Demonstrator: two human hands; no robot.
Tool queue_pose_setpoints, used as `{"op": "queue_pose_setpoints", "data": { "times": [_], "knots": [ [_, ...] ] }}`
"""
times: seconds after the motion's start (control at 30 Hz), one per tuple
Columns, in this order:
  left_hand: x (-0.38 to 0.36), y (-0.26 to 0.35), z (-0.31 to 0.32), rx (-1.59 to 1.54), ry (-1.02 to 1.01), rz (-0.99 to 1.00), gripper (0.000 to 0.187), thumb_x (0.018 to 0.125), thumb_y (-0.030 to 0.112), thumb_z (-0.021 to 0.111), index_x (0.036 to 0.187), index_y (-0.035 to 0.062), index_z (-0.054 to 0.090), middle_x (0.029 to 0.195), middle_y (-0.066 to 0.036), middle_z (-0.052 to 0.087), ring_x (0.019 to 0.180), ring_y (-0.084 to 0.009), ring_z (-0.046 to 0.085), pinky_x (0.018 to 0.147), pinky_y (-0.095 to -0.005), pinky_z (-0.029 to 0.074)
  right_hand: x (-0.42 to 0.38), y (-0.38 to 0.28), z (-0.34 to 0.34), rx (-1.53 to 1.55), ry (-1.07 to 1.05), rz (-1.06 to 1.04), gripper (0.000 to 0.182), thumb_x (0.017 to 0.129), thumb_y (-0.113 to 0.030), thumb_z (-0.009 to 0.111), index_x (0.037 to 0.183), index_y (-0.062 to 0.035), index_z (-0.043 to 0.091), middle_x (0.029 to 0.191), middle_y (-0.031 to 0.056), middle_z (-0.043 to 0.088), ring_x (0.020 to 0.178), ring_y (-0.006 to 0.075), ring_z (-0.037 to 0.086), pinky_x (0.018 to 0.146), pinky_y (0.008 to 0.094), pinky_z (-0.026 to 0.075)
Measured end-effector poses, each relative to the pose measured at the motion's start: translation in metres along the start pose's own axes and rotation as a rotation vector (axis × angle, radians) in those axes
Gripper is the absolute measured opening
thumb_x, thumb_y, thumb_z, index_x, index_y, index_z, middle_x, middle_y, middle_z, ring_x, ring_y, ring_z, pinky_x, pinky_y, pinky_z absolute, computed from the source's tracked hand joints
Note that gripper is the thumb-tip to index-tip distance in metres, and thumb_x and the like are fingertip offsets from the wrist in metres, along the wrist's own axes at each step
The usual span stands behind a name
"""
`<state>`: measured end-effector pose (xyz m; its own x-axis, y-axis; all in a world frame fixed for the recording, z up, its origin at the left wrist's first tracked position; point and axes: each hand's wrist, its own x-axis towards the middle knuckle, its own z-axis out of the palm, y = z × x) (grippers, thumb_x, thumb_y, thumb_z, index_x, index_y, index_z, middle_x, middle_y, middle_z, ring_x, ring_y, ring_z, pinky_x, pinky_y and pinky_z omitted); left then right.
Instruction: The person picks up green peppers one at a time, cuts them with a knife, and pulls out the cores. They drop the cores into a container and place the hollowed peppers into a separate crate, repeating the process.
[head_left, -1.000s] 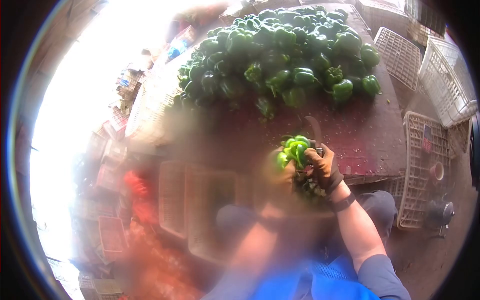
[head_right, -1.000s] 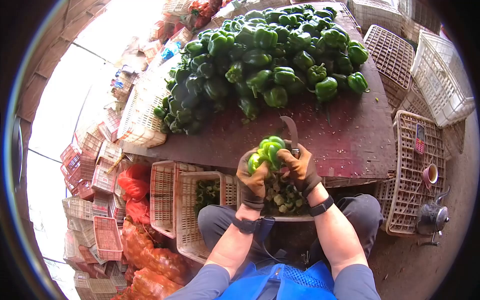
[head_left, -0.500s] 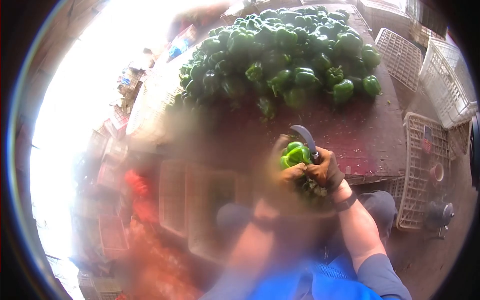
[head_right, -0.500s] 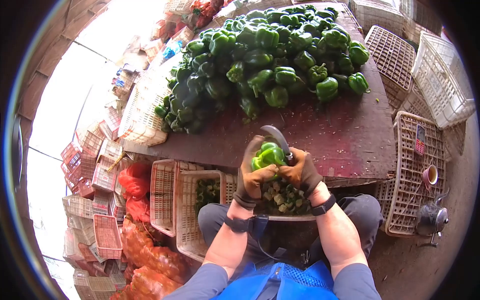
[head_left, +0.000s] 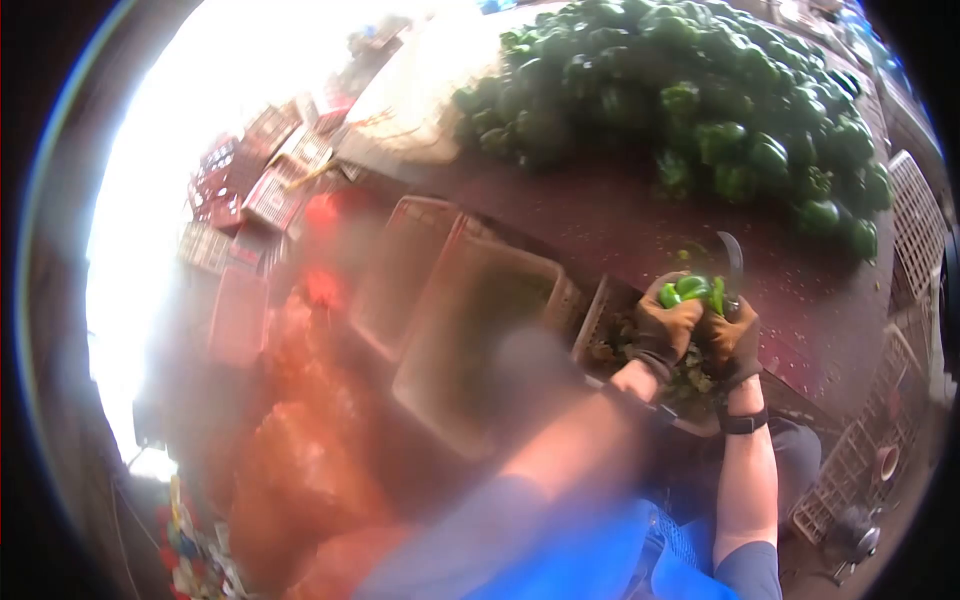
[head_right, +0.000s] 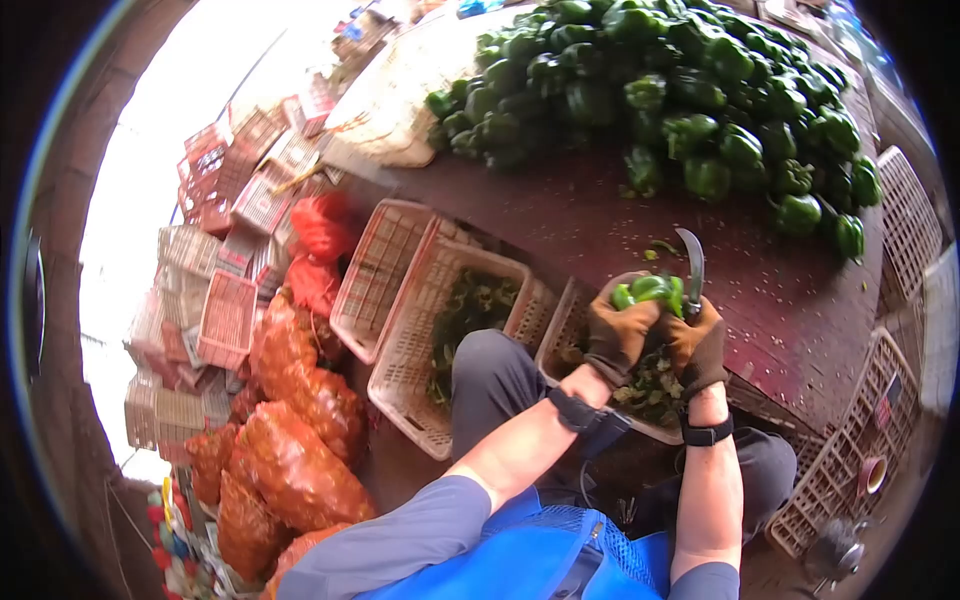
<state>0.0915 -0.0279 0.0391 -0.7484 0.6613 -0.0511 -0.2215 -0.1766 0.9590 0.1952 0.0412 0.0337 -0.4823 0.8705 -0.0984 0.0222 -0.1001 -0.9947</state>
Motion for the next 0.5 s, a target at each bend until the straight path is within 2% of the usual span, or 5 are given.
{"op": "queue_pose_setpoints", "data": {
  "times": [0.2, 0.3, 0.37, 0.43, 0.5],
  "knots": [
    [-0.004, 0.019, -0.003, 0.195, 0.018, 0.119, 0.034, 0.081, -0.002, 0.068, 0.115, 0.0002, 0.068, 0.106, -0.005, 0.07, 0.093, -0.0119, 0.066, 0.084, -0.0274, 0.055, 0.0, 0.001, 0.01, -0.159, -0.013, 0.008, 0.025, 0.09, -0.019, 0.072, 0.1, 0.003, 0.067, 0.084, 0.0061, 0.072, 0.076, 0.0106, 0.064, 0.067, 0.0299, 0.053],
    [0.007, 0.026, -0.026, 0.032, -0.042, -0.001, 0.035, 0.079, -0.003, 0.069, 0.114, 0.0006, 0.068, 0.106, -0.006, 0.07, 0.093, -0.013, 0.066, 0.084, -0.0287, 0.056, -0.003, -0.014, 0.01, 0.118, -0.136, 0.126, 0.02, 0.089, -0.016, 0.073, 0.1, 0.0004, 0.069, 0.083, 0.0006, 0.069, 0.071, 0.0065, 0.06, 0.061, 0.0249, 0.049],
    [0.015, 0.037, -0.048, -0.062, -0.091, 0.041, 0.035, 0.078, -0.004, 0.069, 0.113, 0.0014, 0.069, 0.103, -0.006, 0.071, 0.091, -0.014, 0.067, 0.083, -0.0291, 0.057, -0.006, -0.024, 0.014, 0.112, -0.224, 0.096, 0.019, 0.088, -0.015, 0.075, 0.099, -0.0007, 0.069, 0.082, 0.0001, 0.068, 0.07, 0.0062, 0.059, 0.061, 0.0238, 0.048],
    [0.017, 0.062, -0.069, -0.086, -0.099, 0.11, 0.036, 0.076, -0.005, 0.07, 0.112, 0.001, 0.069, 0.101, -0.007, 0.071, 0.088, -0.0156, 0.068, 0.082, -0.0292, 0.058, -0.011, -0.041, 0.021, 0.064, -0.221, 0.162, 0.02, 0.085, -0.013, 0.077, 0.098, -0.0011, 0.068, 0.082, -0.0003, 0.068, 0.069, 0.0059, 0.058, 0.061, 0.0237, 0.047],
    [0.009, 0.115, -0.084, 0.029, -0.012, 0.027, 0.037, 0.074, -0.002, 0.073, 0.11, 0.0002, 0.07, 0.101, -0.008, 0.071, 0.086, -0.017, 0.069, 0.081, -0.0294, 0.059, -0.009, -0.043, 0.019, 0.14, -0.204, 0.204, 0.022, 0.082, -0.01, 0.081, 0.098, -0.0012, 0.068, 0.081, -0.0011, 0.067, 0.069, 0.0059, 0.057, 0.062, 0.0248, 0.048]
  ]
}}
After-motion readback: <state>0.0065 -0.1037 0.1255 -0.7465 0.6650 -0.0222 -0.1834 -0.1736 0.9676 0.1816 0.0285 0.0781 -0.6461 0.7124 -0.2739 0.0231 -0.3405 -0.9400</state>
